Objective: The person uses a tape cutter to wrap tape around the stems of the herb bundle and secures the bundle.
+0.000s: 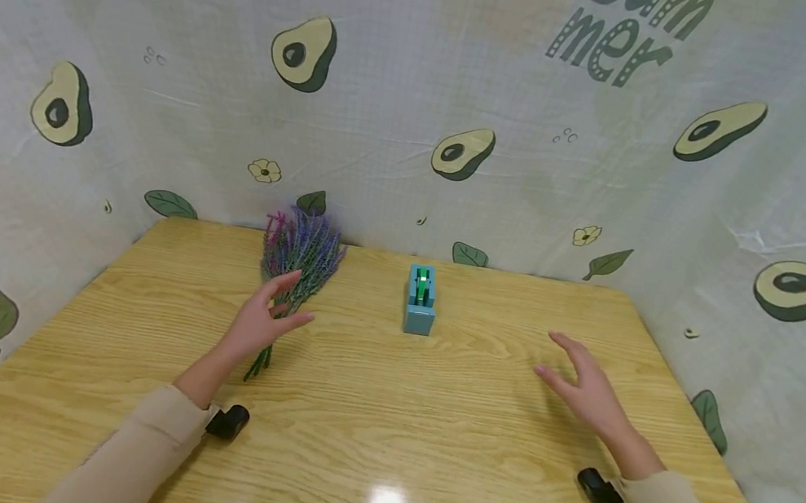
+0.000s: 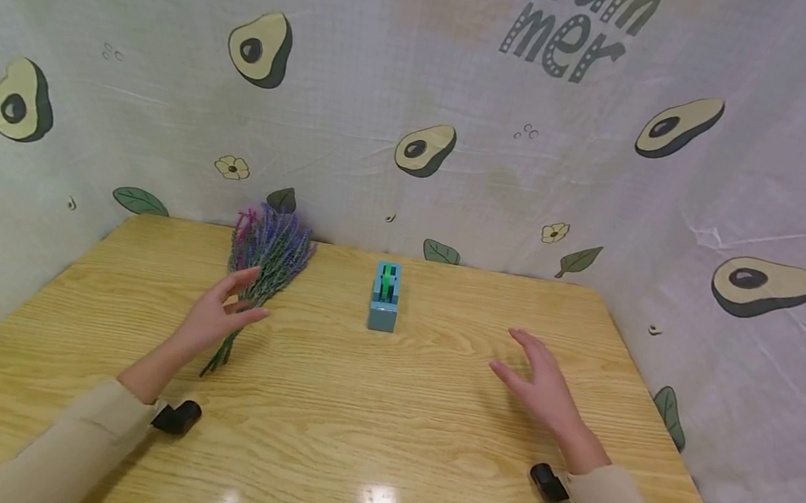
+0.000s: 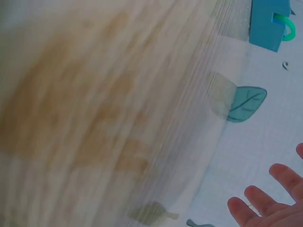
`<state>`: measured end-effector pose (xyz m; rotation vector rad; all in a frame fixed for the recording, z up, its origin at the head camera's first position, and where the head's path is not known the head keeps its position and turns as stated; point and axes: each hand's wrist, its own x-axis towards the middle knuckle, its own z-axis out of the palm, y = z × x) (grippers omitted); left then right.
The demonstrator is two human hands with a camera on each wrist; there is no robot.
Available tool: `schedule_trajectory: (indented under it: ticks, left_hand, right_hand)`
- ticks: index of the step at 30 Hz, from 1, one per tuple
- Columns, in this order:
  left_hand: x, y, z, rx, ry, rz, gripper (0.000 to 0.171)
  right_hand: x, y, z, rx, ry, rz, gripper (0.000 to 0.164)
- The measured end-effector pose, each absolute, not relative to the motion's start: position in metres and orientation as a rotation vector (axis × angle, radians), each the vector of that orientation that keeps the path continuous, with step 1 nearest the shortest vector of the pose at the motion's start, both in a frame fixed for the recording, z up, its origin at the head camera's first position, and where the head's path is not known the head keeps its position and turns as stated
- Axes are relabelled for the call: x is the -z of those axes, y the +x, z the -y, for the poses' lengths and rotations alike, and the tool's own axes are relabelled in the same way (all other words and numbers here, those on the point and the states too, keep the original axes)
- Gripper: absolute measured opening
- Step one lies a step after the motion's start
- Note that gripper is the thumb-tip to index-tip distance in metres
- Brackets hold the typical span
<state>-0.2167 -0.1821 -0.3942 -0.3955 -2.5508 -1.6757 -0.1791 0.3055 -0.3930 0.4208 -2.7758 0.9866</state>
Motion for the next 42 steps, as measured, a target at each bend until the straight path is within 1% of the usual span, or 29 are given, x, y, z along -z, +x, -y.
schedule_trajectory:
  ticks: [13,25,31,35,42]
  left_hand:
    - [0.396,-0.228,0.159,1.812,-0.471,2.502,0.076]
    - [0.396,-0.237,0.138,1.861,-0.45,2.504,0.07]
    - [0.389,-0.238,0.122,1.892,-0.452,2.536,0.07]
    - [0.392,-0.242,0.116,1.923,-0.448,2.555,0.071]
    - [0.401,-0.251,0.103,1.908,-0.435,2.584,0.066]
  right_hand:
    - [0.392,-0.184,-0.287,-1.053,0.445,2.777,0.063]
    - [0.392,-0.195,-0.268,-1.118,0.461,2.785,0.064]
    - [0.39,-0.198,-0.258,-1.136,0.478,2.784,0.064]
    - [0.39,-0.2,-0.25,-1.171,0.499,2.776,0.064]
    - [0.391,-0.205,-0.238,-1.223,0.515,2.76,0.062]
